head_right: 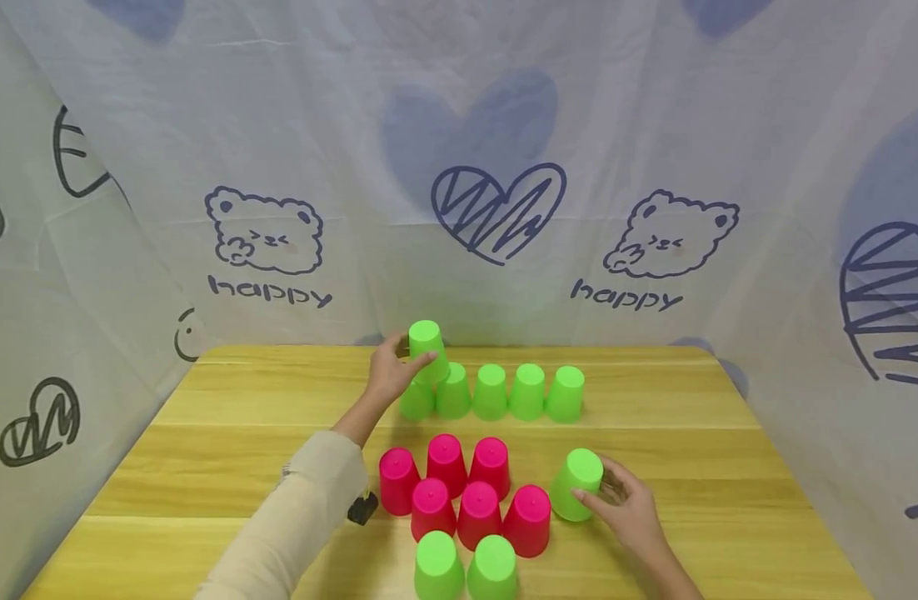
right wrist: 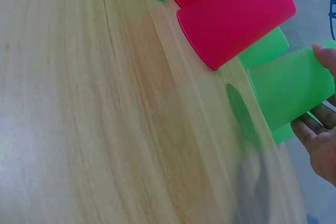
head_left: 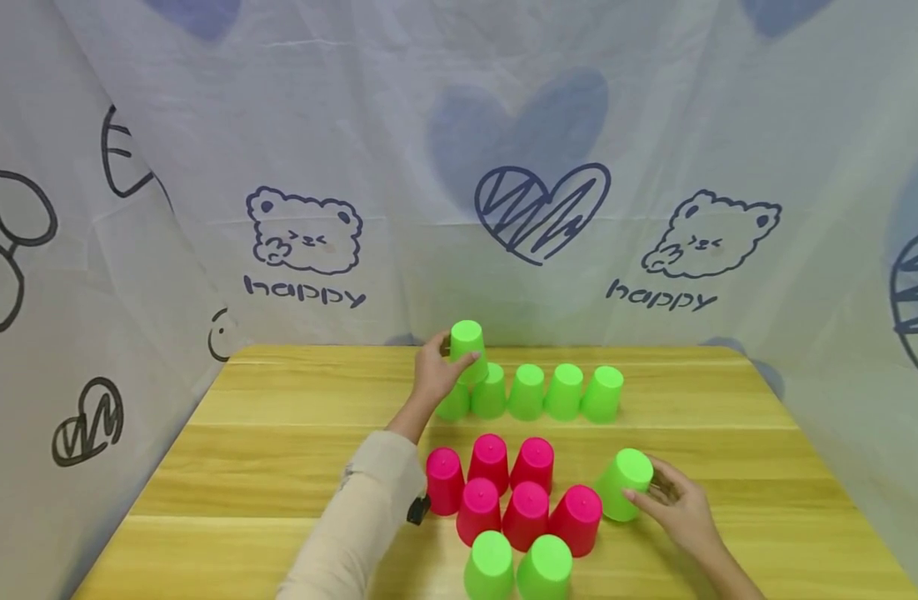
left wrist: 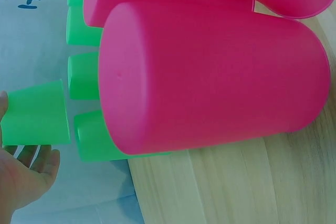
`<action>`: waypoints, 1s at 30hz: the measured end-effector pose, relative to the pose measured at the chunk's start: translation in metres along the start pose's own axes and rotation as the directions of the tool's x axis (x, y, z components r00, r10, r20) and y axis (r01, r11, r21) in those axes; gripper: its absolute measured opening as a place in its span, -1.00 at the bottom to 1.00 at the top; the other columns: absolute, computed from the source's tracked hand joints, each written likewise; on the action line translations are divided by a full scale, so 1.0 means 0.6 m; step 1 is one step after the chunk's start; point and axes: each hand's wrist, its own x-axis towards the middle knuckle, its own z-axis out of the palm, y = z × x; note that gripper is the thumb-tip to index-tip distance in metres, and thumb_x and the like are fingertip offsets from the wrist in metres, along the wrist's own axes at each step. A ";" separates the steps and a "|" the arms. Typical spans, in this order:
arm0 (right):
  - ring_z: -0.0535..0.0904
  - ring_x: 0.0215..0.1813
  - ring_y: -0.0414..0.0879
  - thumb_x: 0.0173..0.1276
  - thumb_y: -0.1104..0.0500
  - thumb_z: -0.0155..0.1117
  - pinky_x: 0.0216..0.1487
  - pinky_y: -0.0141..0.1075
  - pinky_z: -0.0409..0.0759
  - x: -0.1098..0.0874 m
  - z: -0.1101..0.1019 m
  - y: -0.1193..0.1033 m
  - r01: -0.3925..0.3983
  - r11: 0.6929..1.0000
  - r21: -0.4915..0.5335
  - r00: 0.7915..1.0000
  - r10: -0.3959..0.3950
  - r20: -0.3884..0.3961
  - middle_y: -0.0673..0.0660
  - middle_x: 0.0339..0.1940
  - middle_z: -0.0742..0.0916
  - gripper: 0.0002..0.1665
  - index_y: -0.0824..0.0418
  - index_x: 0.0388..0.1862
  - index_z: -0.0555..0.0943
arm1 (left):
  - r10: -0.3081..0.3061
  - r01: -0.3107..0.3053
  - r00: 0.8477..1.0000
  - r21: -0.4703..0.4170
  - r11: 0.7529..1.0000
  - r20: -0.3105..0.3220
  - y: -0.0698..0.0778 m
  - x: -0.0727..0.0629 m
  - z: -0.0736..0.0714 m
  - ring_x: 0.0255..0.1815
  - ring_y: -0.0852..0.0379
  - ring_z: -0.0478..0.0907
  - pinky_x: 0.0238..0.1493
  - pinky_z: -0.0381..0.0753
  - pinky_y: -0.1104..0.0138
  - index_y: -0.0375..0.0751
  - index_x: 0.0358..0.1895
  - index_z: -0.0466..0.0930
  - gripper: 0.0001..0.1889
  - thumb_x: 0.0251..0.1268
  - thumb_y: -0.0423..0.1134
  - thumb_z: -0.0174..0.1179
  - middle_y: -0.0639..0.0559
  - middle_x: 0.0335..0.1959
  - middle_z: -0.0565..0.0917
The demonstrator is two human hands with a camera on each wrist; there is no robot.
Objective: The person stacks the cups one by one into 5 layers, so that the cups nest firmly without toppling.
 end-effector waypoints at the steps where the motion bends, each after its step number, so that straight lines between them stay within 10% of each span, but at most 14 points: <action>1: 0.48 -0.09 -0.60 0.02 0.50 0.33 -0.10 -0.70 0.49 0.001 0.002 0.000 0.001 1.000 0.002 1.000 -0.001 -0.003 -0.48 -0.14 0.56 -0.42 0.64 0.05 0.38 | -0.005 0.005 1.000 -0.003 1.000 -0.001 0.000 0.000 0.001 0.11 -0.18 0.48 0.14 0.51 0.09 -0.44 0.18 0.38 -0.41 0.09 -0.23 0.32 -0.33 0.07 0.54; 30: 0.42 -0.08 -0.64 0.08 0.37 0.36 -0.03 -0.75 0.41 0.047 0.014 -0.032 0.008 0.997 -0.080 1.000 -0.008 -0.003 -0.52 -0.14 0.49 -0.41 0.49 0.12 0.43 | -0.039 0.039 0.999 -0.006 0.999 -0.017 -0.007 0.000 0.011 0.14 -0.18 0.45 0.18 0.47 0.08 -0.42 0.19 0.37 -0.38 0.04 -0.28 0.35 -0.32 0.09 0.53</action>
